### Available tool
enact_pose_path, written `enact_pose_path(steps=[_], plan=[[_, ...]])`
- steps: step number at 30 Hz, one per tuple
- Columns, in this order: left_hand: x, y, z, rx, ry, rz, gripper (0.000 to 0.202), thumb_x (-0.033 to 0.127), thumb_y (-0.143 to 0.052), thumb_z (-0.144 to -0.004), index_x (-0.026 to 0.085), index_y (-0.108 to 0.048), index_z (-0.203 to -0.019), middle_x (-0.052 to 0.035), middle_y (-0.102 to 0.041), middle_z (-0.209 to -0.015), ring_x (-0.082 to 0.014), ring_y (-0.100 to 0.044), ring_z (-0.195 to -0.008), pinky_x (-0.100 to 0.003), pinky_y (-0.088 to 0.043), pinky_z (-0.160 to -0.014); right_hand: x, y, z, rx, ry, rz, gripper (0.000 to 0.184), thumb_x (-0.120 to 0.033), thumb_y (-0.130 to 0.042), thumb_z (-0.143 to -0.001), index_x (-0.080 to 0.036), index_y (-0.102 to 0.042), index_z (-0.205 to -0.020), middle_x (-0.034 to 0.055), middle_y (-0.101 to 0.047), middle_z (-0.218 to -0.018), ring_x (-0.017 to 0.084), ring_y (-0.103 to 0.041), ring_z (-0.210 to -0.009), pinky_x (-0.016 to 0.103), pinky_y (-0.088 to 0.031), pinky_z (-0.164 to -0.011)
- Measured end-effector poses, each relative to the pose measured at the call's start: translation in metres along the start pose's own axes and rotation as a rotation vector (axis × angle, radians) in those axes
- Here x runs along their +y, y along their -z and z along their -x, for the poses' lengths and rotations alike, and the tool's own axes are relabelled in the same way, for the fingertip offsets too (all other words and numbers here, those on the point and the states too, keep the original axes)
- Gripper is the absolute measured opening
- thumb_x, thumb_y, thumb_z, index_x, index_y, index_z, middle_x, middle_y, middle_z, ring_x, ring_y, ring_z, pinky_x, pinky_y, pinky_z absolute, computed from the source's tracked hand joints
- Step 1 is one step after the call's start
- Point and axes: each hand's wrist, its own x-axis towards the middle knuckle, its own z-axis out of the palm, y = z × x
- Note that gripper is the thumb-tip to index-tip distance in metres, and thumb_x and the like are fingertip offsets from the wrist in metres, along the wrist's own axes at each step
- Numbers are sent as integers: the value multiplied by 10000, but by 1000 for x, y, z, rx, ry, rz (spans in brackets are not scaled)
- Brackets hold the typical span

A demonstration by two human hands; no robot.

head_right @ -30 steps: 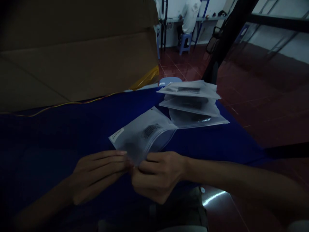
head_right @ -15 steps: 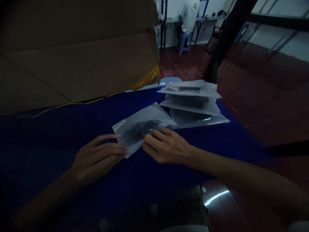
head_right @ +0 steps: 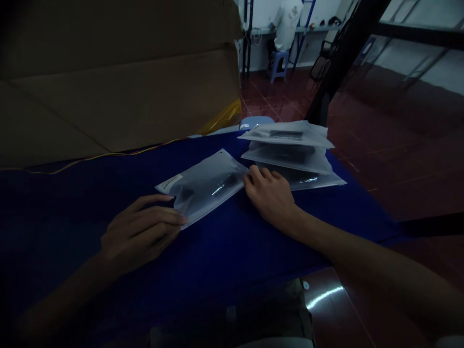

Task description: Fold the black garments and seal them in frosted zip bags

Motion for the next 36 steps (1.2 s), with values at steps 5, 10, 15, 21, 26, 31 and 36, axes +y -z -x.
enact_pose_path(steps=[5,10,15,21,26,31,36], plan=[[1,-2,1,-17,27,27,174,41,-670,-940,207,-670,-891,71,-788,-871,-92,-755,-762,-352,-605,-950,-2,-2,0,-13,-14,-53,234,-10,-530,-920,-138,-722,-885,98,-668,-921,188,-535,-727,322,-384,-614],[4,-1,4,-107,-33,108,119,118,-679,-897,226,-664,-849,66,-759,-842,-154,-729,-884,-441,-517,-1062,3,-5,-5,73,91,-54,215,-51,-525,-952,-123,-727,-964,137,-681,-1024,259,-563,-921,381,-456,-763],[5,2,9,-143,23,184,357,387,-642,-919,190,-675,-1214,-100,-719,-1200,-312,-644,-1178,-591,-453,-1129,1,2,-6,104,280,-331,174,-149,-588,-916,-119,-722,-1021,206,-602,-1405,376,-499,-1295,525,-479,-985],[-2,-6,12,-312,225,-38,837,507,-641,-965,186,-281,-1649,-219,-244,-1709,-477,-257,-1557,-710,-338,-1184,-8,12,-2,-16,476,-776,80,-201,-662,-781,-145,-694,-829,223,-442,-1601,441,-278,-1545,668,-351,-1187],[-4,-14,17,-436,283,-99,1001,676,-570,-974,168,-92,-1692,-242,-170,-1731,-501,-185,-1578,-730,-364,-1158,-17,8,-2,-57,389,-859,654,-421,-577,-1011,-84,-411,-1547,262,-290,-1683,351,-153,-1617,643,-340,-1226],[-4,-16,18,-461,280,-121,968,700,-537,-983,179,-131,-1690,-231,-203,-1726,-477,-204,-1581,-706,-366,-1176,-26,2,-1,-121,350,-803,859,-503,-534,-1049,-29,-149,-1653,259,-185,-1723,331,-90,-1631,590,-279,-1279],[-6,-17,19,-490,263,-129,976,692,-541,-980,149,-142,-1687,-241,-181,-1729,-473,-195,-1585,-696,-373,-1182,-29,0,0,-155,331,-819,866,-508,-547,-1045,-27,-159,-1651,248,-209,-1719,329,-99,-1629,591,-298,-1276]])
